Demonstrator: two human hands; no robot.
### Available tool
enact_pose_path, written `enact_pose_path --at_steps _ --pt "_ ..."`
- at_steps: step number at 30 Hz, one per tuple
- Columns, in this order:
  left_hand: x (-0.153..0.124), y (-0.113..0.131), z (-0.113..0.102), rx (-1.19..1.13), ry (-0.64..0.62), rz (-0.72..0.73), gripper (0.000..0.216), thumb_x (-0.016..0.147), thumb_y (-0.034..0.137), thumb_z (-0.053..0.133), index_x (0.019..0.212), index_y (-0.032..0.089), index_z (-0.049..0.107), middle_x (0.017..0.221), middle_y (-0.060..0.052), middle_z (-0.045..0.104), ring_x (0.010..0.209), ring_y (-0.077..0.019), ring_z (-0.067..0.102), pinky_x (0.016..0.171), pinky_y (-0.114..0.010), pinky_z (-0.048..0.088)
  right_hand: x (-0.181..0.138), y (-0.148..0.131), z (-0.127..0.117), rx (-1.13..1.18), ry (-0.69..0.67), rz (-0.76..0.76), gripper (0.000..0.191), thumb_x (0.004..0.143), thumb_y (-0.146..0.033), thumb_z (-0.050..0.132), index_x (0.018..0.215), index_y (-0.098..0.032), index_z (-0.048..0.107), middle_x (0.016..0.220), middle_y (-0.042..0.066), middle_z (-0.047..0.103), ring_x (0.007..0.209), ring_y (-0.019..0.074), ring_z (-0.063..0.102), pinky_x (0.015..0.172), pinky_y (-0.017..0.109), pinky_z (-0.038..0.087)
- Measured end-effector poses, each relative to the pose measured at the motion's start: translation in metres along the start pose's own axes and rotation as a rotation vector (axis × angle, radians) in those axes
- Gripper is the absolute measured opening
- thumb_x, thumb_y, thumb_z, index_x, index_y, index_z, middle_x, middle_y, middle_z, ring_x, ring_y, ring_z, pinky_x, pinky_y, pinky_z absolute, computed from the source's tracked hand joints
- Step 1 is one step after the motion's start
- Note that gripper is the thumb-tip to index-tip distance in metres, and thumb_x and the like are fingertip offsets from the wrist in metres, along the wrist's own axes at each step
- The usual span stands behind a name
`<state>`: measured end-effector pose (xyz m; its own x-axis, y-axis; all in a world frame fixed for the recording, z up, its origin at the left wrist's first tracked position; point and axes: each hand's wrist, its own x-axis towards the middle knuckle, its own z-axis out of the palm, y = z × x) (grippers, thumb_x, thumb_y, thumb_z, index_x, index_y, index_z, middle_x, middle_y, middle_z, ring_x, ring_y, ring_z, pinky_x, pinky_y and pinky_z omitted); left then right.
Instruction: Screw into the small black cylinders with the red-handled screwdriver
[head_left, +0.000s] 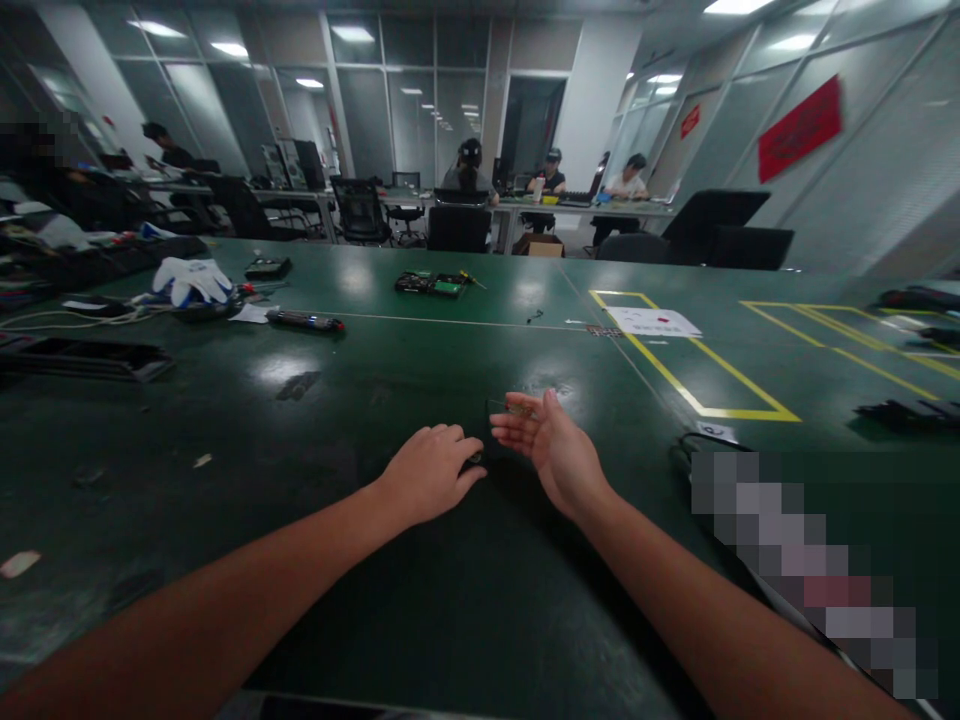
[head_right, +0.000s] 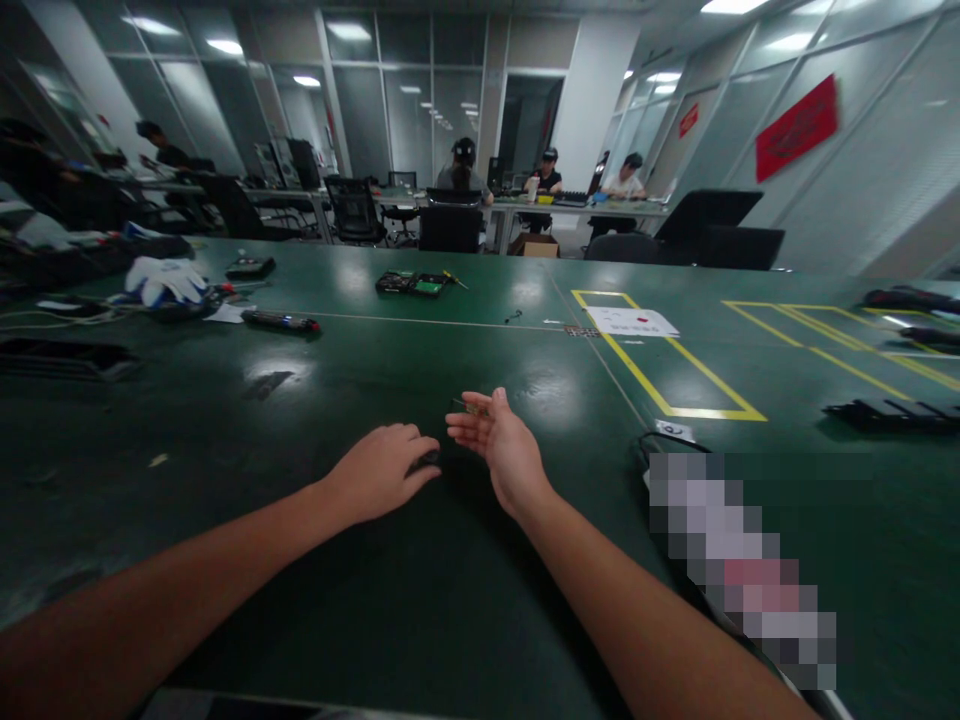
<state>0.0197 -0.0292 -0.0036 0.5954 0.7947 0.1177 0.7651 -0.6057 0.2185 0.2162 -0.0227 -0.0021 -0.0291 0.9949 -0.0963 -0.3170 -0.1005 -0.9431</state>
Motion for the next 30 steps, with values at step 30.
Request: enact_pose_path --at_steps 30 --pt "-0.013 -0.038 -0.034 -0.603 0.284 -0.184 0.022 0.098 0.029 0.041 0.102 0.020 0.061 0.093 -0.003 0.063 0.088 -0.0198 0.058 0.081 -0.035 0.042 0.002 0.001 -0.003 0.007 -0.007 0.090 0.043 0.095 -0.061 0.055 0.102 -0.023 0.073 0.082 0.006 0.075 0.074 0.0194 0.066 0.078 0.036 0.049"
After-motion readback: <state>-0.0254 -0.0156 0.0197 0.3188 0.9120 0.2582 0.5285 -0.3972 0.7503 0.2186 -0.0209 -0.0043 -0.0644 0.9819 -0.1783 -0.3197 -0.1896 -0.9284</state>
